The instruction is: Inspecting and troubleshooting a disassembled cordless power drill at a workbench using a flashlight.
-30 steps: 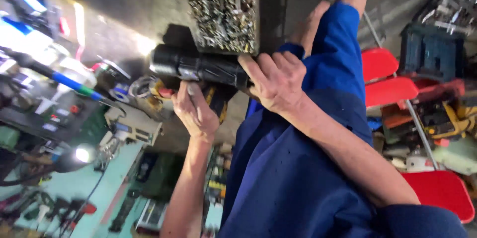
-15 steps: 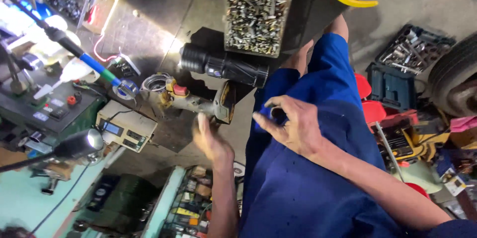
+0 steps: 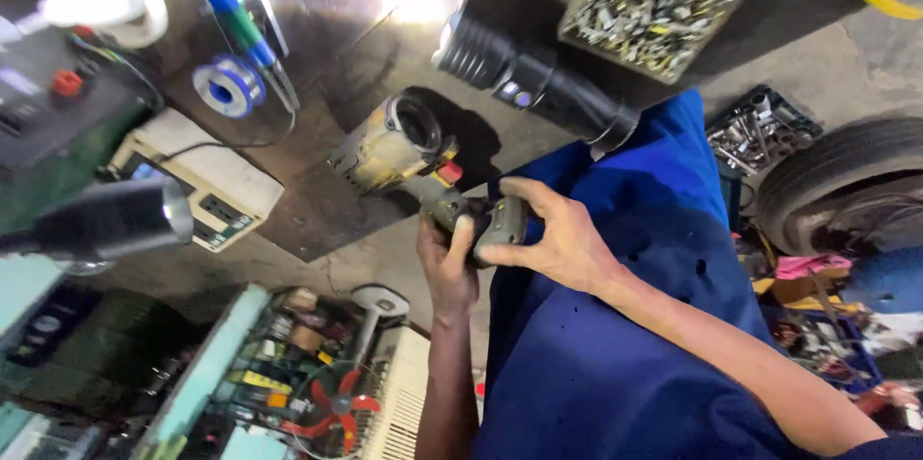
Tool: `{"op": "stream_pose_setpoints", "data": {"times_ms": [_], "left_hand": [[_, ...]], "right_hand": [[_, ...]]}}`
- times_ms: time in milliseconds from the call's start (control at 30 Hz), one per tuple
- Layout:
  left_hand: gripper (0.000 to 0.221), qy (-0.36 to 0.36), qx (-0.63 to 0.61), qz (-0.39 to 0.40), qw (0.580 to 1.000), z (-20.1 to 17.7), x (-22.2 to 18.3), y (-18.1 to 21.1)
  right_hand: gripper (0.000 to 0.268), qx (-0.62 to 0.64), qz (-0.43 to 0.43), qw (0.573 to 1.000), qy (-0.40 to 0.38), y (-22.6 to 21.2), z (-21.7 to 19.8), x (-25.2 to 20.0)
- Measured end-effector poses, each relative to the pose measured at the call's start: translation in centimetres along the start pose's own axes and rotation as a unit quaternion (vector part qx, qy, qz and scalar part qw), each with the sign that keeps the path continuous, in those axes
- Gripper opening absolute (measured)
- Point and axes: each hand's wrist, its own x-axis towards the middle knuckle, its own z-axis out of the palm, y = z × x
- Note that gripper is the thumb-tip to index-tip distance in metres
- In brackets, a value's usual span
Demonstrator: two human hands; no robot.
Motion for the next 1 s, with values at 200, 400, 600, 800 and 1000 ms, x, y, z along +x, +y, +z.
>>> {"op": "stream_pose_setpoints", "data": {"times_ms": [200, 400, 600, 800, 1000], "left_hand": [[0.049, -0.009, 0.008, 0.054, 0.998, -1.1, -0.3, -3.4], [0.073, -0.045, -0.09, 0.072, 0.992, -0.6, -1.3, -5.9], [0.073, -0.135, -0.131, 0.026, 0.982, -0.7, -0.1, -3.2], [0.076, -0.139, -0.141, 0.038, 0.979, -2.1, -0.8, -3.5], [0.059, -0.124, -0.213, -0.082, 0.966, -2.0, -4.3, 3.3]], "right_hand": [[0.09, 0.031, 0.097, 0.995, -0.017, 2.0, -0.7, 0.3], [0.093, 0.072, 0.04, 0.997, 0.0, 4.2, -0.5, 0.9], [0.09, 0.066, -0.009, 0.998, 0.022, 4.5, -0.5, 1.0], [0.081, 0.021, -0.038, 0.999, 0.018, 2.3, -1.1, -0.5], [0.058, 0.047, -0.155, 0.985, -0.053, -2.9, -2.5, -2.8]]}}
